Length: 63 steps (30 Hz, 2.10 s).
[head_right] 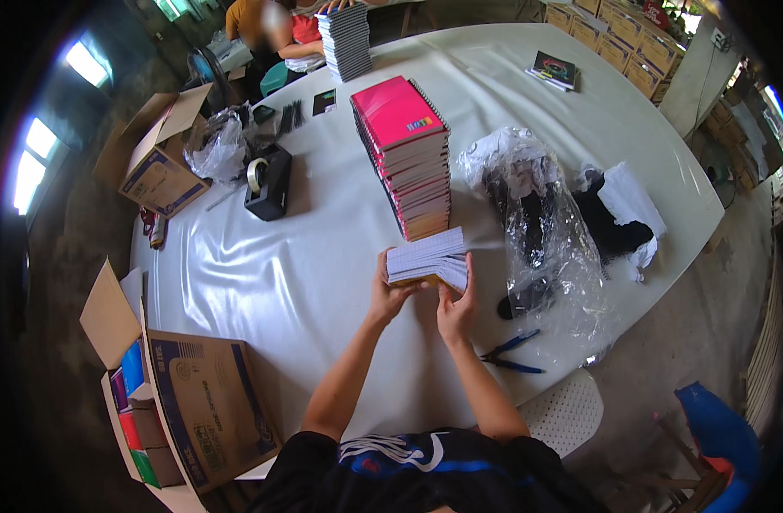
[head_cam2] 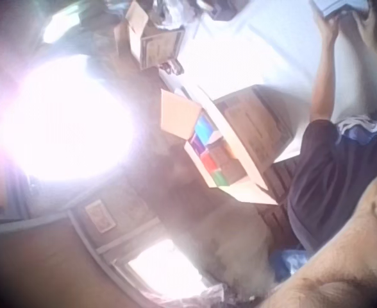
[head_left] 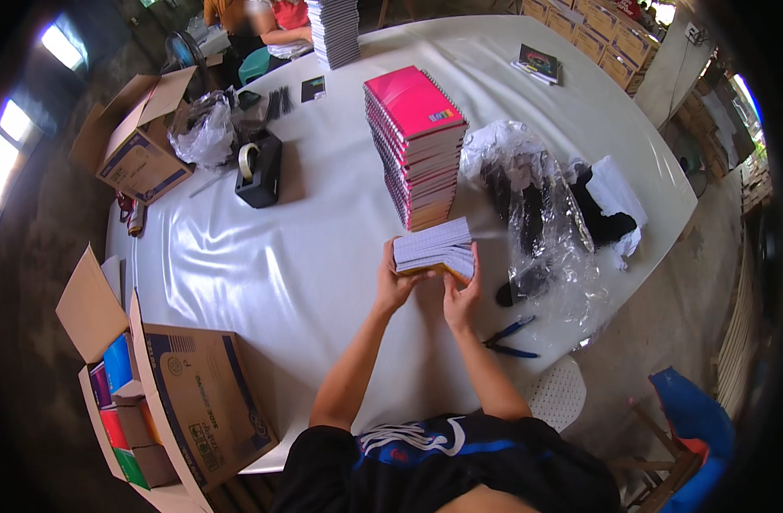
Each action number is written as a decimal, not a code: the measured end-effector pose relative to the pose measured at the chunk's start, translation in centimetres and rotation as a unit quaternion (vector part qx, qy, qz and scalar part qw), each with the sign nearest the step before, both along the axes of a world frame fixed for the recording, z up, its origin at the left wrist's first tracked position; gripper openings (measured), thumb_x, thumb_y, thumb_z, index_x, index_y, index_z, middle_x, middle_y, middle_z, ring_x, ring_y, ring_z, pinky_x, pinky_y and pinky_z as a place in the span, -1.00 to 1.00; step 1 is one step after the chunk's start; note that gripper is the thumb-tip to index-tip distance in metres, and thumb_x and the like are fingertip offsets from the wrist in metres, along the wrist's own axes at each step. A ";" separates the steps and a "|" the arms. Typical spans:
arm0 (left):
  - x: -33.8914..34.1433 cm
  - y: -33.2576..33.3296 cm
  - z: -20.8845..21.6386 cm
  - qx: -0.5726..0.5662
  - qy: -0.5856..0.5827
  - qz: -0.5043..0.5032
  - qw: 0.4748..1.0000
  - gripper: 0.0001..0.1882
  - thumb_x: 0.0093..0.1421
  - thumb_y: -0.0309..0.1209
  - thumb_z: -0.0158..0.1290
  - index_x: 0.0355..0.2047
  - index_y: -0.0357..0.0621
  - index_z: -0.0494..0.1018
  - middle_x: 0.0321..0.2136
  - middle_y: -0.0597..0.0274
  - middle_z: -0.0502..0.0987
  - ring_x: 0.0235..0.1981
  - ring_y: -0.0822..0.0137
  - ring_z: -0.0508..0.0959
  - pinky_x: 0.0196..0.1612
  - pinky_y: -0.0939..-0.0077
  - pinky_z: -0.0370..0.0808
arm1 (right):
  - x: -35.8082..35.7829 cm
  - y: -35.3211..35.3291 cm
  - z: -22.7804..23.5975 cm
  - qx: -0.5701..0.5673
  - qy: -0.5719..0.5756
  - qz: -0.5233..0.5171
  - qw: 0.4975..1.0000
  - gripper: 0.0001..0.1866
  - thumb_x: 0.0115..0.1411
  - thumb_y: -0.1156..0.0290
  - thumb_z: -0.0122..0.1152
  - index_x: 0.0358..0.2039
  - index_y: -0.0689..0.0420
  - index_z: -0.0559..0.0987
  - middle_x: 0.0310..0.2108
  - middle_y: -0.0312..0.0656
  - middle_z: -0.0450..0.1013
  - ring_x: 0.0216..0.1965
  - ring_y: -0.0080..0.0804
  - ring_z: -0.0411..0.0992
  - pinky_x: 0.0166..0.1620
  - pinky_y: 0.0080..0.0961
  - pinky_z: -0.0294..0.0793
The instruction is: The person retrieves stacks of loose paper and colored covers from a cardboard box, places them on a table, and uses a stapler and pliers to attach spiral bindings to the notebooks. The finished notebooks are stacked on the table.
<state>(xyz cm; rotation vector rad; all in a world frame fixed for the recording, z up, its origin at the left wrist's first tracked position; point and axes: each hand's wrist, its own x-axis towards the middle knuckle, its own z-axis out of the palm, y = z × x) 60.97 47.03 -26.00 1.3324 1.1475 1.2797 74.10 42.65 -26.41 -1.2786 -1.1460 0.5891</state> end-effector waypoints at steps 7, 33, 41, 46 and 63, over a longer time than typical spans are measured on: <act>0.1 2.3 -2.4 0.074 0.066 0.055 0.994 0.40 -0.32 -0.33 0.47 0.30 -0.23 -0.39 0.12 0.03 0.24 0.09 0.21 0.35 0.13 0.38 0.33 | 5.8 5.7 -1.2 -0.074 0.117 0.213 0.967 -0.03 -0.07 0.58 0.34 0.29 0.28 -0.03 0.19 -0.02 0.16 0.20 -0.32 0.16 0.22 -0.44 0.15; -3.2 -16.9 5.0 -0.055 0.192 0.053 0.978 -0.09 -0.05 -0.20 0.31 0.24 -0.18 0.10 0.21 -0.11 0.18 0.23 0.02 0.20 0.25 0.28 0.14 | 1.6 3.0 9.2 0.140 0.085 0.217 0.962 -0.13 -0.08 0.47 0.06 0.28 0.33 0.00 0.33 0.04 -0.10 0.38 -0.17 -0.23 0.35 -0.23 -0.40; -11.0 -39.6 27.2 0.023 -0.099 -0.032 0.994 -0.42 0.11 -0.35 0.17 0.10 -0.40 0.30 -0.05 -0.27 0.43 -0.02 -0.01 0.47 -0.14 0.33 0.53 | -9.7 -2.3 21.5 0.178 0.199 0.428 0.863 -0.53 0.06 0.66 -0.07 0.04 0.33 0.36 -0.06 -0.03 0.41 0.00 -0.27 0.39 0.11 -0.34 0.36; -12.9 -49.1 32.0 0.322 -0.084 0.317 0.888 -0.91 0.00 -0.56 0.22 -0.44 -0.31 0.58 -0.54 -0.05 0.58 -0.45 0.07 0.63 -0.32 0.25 0.61 | -16.3 -6.0 29.7 0.230 0.265 0.660 0.664 -0.59 0.11 0.57 -0.06 0.00 0.38 0.39 -0.13 -0.01 0.44 -0.05 -0.25 0.43 0.10 -0.30 0.39; -43.4 -43.0 30.5 0.117 0.662 -0.099 0.734 0.25 -0.48 0.12 0.36 0.30 0.25 0.05 0.29 0.14 0.03 0.36 0.00 -0.20 0.29 -0.23 -0.32 | -34.4 -22.0 34.8 -0.075 -0.479 0.595 0.641 -0.72 0.11 0.34 0.18 -0.25 0.24 0.41 -0.44 -0.07 0.45 -0.39 -0.32 0.45 -0.28 -0.42 0.40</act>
